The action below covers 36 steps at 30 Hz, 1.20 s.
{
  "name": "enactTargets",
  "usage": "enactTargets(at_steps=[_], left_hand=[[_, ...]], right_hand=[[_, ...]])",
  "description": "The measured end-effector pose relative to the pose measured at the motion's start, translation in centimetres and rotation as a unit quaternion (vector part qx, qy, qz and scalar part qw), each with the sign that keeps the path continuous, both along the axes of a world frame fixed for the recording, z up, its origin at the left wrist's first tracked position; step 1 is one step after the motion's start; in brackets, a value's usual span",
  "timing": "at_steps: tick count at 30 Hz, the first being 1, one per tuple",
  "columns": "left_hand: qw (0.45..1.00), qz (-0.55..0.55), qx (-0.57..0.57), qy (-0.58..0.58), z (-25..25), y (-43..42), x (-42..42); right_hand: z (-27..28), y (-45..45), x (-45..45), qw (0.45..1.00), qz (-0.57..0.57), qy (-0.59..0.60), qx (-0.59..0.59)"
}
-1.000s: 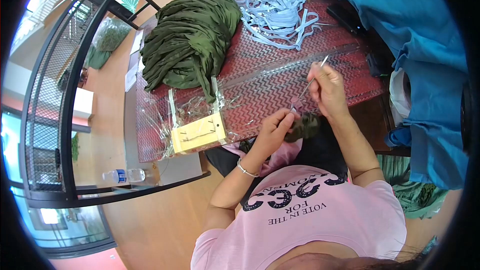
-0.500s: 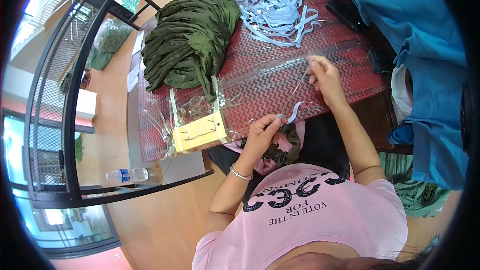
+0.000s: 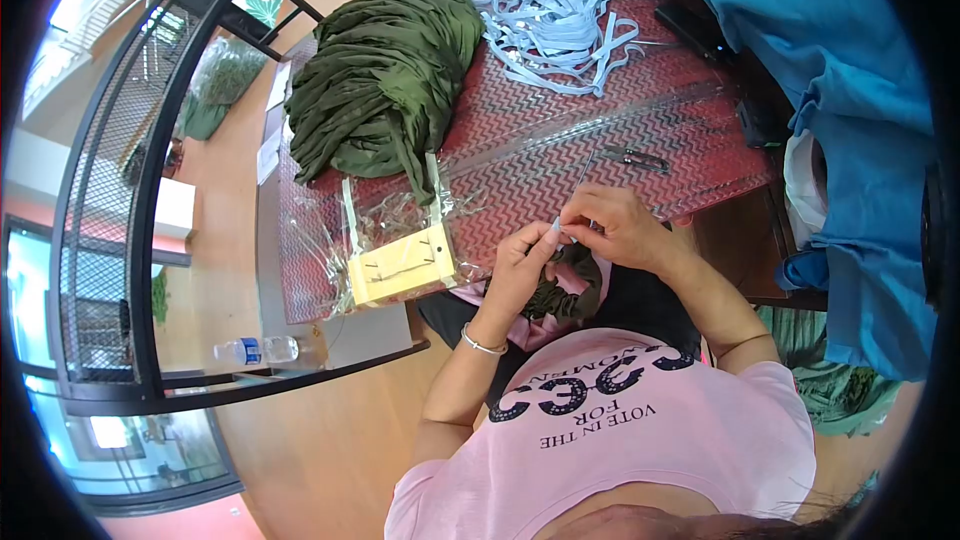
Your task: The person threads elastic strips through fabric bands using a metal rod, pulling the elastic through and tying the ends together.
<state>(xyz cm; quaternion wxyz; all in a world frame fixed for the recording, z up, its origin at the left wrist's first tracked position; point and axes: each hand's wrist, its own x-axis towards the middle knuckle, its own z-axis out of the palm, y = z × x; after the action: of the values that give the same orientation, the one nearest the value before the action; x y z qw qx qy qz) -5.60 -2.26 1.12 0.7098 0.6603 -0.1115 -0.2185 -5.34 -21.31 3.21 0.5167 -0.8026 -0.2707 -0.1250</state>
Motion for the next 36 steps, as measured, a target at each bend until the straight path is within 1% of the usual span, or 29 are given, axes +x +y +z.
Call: enactTargets(at_steps=[3, 7, 9, 10, 12, 16, 18, 19, 22, 25, 27, 28, 30, 33, 34, 36], left_hand=[[0.998, -0.004, 0.046, -0.033, 0.0, 0.1, 0.0], [0.997, 0.064, 0.015, -0.043, -0.1, -0.6, 0.0], [0.995, 0.090, -0.015, -0.040, -0.3, -1.0, 0.1], [0.996, 0.084, -0.013, -0.028, -0.6, -1.1, 0.2], [0.997, 0.072, -0.009, -0.002, -1.2, -1.0, 0.3], [0.994, 0.108, -0.034, 0.005, -1.3, -1.3, 0.7], [0.992, 0.115, -0.054, 0.011, -1.1, -1.2, 0.8], [0.993, 0.106, -0.046, 0.003, -1.0, -1.3, 0.8], [0.997, 0.075, -0.018, -0.029, -0.8, -1.5, 0.6], [0.996, 0.062, 0.002, -0.068, -0.9, -1.6, 0.5], [0.995, 0.061, -0.002, -0.083, -1.2, -1.5, 0.4], [0.993, 0.083, -0.028, -0.074, -1.3, -1.6, 0.4], [0.987, 0.125, -0.081, -0.057, -1.0, -2.0, 0.3], [0.994, 0.074, -0.011, -0.079, -0.4, -2.0, 0.2], [0.994, 0.082, -0.018, -0.073, -0.7, -2.0, 0.4], [0.993, 0.098, -0.032, -0.061, -1.3, -1.9, 0.8]], right_hand=[[0.3, 0.1, -0.1, 0.999, -0.032, -0.014, 0.018], [0.8, -0.1, 0.4, 0.994, -0.064, -0.021, 0.083], [1.3, -0.3, 0.5, 0.993, -0.063, 0.017, 0.098], [1.5, -0.5, 0.6, 0.992, -0.063, 0.036, 0.106], [1.0, -0.5, 1.0, 0.993, -0.046, 0.033, 0.099], [0.4, -0.1, 0.5, 0.995, 0.000, 0.059, 0.075], [0.3, 0.1, 0.3, 0.997, -0.004, 0.057, 0.053], [0.3, 0.1, 0.2, 0.998, -0.007, 0.056, 0.043], [-0.9, 0.4, 0.2, 0.989, -0.054, 0.101, 0.089], [-1.5, 0.6, 0.7, 0.946, -0.069, 0.223, 0.224], [-1.5, 0.1, 0.8, 0.931, -0.031, 0.280, 0.234], [-1.6, 0.0, 0.9, 0.921, -0.012, 0.308, 0.239], [-1.6, 0.7, 0.8, 0.931, -0.035, 0.260, 0.253], [-1.7, 0.9, 0.7, 0.943, -0.051, 0.220, 0.245], [-1.6, 1.0, 0.8, 0.947, -0.051, 0.211, 0.237], [-1.9, 0.7, 1.3, 0.954, 0.004, 0.184, 0.238]])
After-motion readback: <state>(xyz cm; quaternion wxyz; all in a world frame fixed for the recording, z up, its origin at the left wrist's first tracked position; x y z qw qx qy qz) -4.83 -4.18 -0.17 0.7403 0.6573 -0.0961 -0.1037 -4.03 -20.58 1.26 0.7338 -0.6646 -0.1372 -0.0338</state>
